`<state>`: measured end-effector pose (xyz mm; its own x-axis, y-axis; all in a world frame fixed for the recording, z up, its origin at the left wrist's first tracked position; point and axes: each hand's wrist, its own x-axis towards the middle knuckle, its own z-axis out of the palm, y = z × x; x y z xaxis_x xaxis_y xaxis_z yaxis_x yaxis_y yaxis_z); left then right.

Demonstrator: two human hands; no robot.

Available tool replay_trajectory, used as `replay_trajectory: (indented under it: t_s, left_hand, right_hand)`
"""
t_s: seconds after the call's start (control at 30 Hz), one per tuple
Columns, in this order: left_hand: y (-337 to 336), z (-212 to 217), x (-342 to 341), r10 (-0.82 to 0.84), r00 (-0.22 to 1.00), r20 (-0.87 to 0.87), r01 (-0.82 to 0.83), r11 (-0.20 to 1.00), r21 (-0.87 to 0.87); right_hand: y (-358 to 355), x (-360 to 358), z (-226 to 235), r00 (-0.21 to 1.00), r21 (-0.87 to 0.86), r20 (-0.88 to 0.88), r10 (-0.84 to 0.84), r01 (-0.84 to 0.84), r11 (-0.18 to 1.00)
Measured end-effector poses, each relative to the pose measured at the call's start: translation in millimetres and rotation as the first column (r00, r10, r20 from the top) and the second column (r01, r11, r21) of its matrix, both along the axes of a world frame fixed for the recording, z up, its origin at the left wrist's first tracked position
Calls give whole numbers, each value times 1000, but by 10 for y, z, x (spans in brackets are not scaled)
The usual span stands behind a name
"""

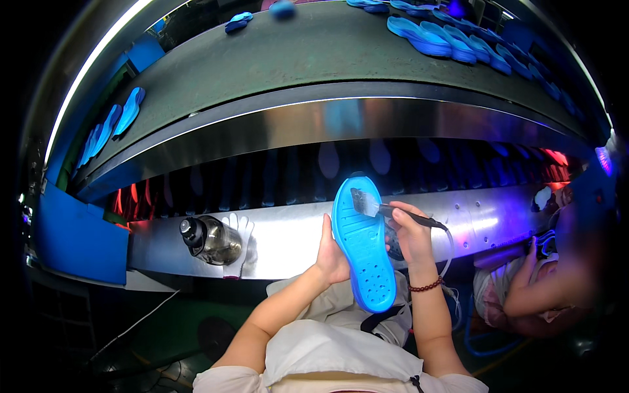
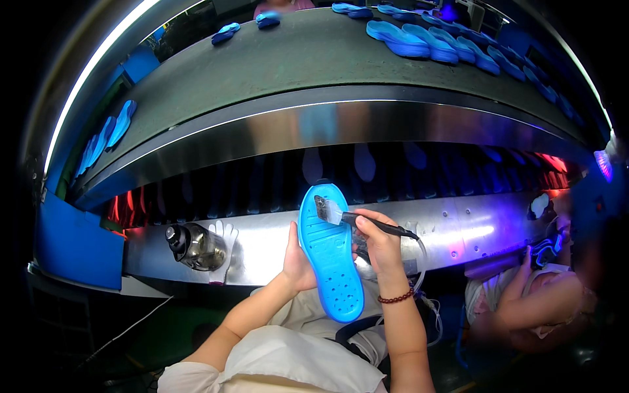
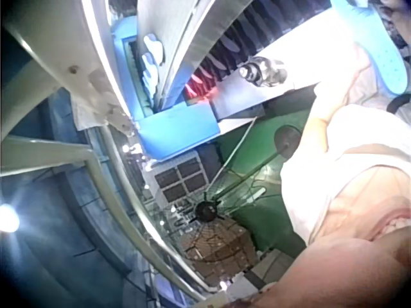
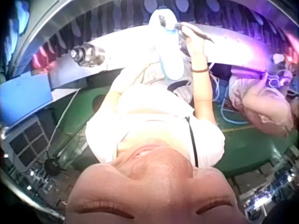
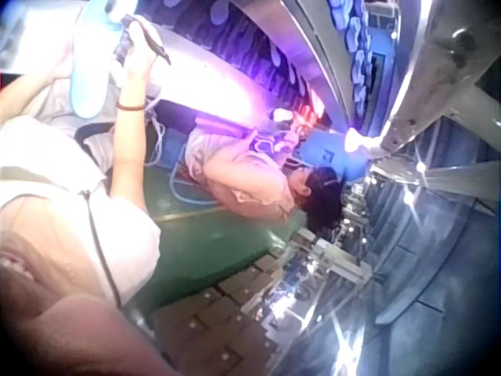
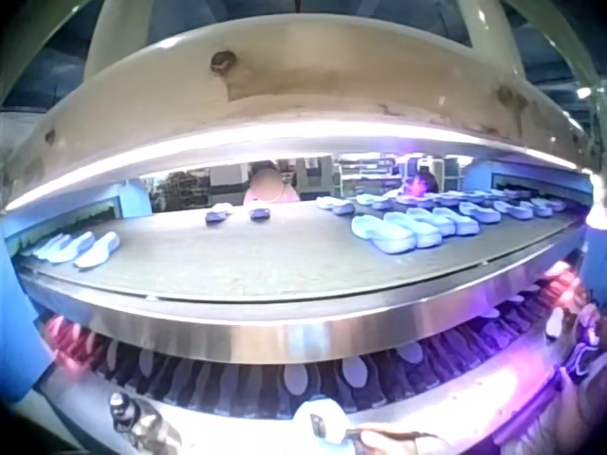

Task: The person takes blue shoe soles from a conveyor belt and applies a liquid substance to the bottom surface using a small brush before returning them to the belt.

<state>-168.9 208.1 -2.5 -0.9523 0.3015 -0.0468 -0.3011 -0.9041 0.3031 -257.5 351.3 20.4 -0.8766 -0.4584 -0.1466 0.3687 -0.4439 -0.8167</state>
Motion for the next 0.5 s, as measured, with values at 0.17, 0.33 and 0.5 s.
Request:
replay_trajectory:
  t_s: [0.17,0.33,0.5]
  left_hand:
    - [-17,-94,-10,84,995,62,-80,995,-63]
    - [90,-14,-61,313,921,234,-268,941,-205]
    - [-356,-145,-10,424,889,172,-374,891,-259]
  right_hand:
    - [-128,-12,36,994,90,-70,-82,88,992]
    - [-407,212,126,578,323,-815,52,378,867]
    - [-107,452,261,453,476,-804,386,101,874]
